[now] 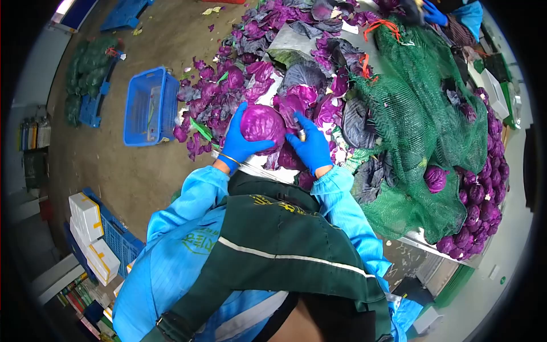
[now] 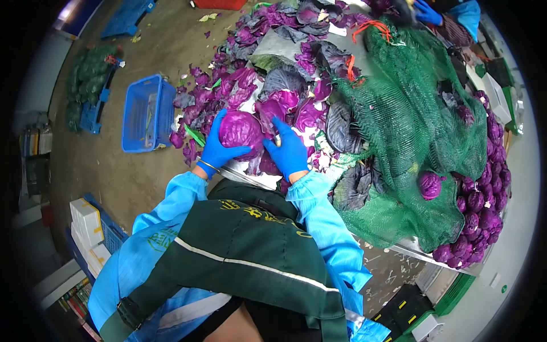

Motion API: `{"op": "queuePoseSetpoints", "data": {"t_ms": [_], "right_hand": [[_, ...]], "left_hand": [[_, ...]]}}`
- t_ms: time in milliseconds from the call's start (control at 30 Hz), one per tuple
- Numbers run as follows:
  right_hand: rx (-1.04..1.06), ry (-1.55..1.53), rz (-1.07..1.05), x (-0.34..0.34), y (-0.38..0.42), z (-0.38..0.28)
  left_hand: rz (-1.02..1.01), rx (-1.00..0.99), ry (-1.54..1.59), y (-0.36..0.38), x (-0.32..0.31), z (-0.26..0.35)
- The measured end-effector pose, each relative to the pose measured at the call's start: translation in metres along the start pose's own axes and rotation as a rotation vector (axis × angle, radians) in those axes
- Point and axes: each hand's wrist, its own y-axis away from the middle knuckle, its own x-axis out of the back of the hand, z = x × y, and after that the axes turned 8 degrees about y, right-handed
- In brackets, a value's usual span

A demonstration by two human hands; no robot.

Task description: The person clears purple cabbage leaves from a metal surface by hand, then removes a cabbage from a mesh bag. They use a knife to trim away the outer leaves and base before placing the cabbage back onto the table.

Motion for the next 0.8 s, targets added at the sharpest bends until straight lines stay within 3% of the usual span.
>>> {"op": "queuePoseSetpoints", "data": {"t_ms": [33, 100, 167, 267, 300, 333, 433, 467, 500, 600, 667, 700, 767, 800], "right_hand": [[0.001, -0.004, 0.006, 0.004, 0.000, 0.003], [-0.132, -0.179, -0.231, 0.016, -0.003, 0.009], [-0.110, -0.398, -0.153, 0.018, -0.002, 0.008], [-0.186, -0.267, 0.015, 0.042, -0.010, 0.025], [-0.251, -0.231, 0.029, 0.050, -0.009, 0.032], [-0.223, -0.166, 0.038, 0.058, -0.009, 0.021], [-0.025, -0.590, -0.131, 0.069, -0.006, -0.049], [0.194, -0.360, -0.135, 0.066, -0.010, -0.061], [0.286, -0.245, -0.054, 0.059, -0.010, -0.077], [0.313, -0.289, -0.121, 0.056, -0.022, -0.090], [-0.037, -0.566, -0.208, 0.056, -0.036, -0.068], [-0.040, -0.567, -0.204, 0.063, -0.036, -0.067], [0.003, -0.454, -0.151, 0.080, -0.036, -0.067], [0.254, -0.410, -0.054, 0.079, -0.030, -0.085]], "left_hand": [[-0.004, -0.005, -0.004, -0.001, 0.009, -0.001], [-0.188, -0.033, 0.065, -0.003, 0.028, -0.001], [-0.209, 0.004, 0.178, 0.001, 0.035, 0.002], [-0.191, 0.079, 0.580, -0.004, 0.043, 0.003], [-0.187, 0.075, 0.580, -0.007, 0.044, 0.006], [-0.179, 0.068, 0.624, -0.009, 0.046, 0.014], [-0.175, 0.057, 0.642, -0.021, 0.044, 0.035], [-0.209, 0.007, 0.532, -0.026, 0.042, 0.037], [-0.243, -0.042, 0.421, -0.030, 0.040, 0.041], [-0.332, -0.060, 0.359, -0.032, 0.034, 0.054], [-0.385, -0.090, 0.326, -0.031, 0.036, 0.052], [-0.391, -0.088, 0.326, -0.032, 0.037, 0.051], [-0.370, -0.107, 0.347, -0.031, 0.037, 0.049], [-0.368, -0.106, 0.348, -0.031, 0.036, 0.051]]}}
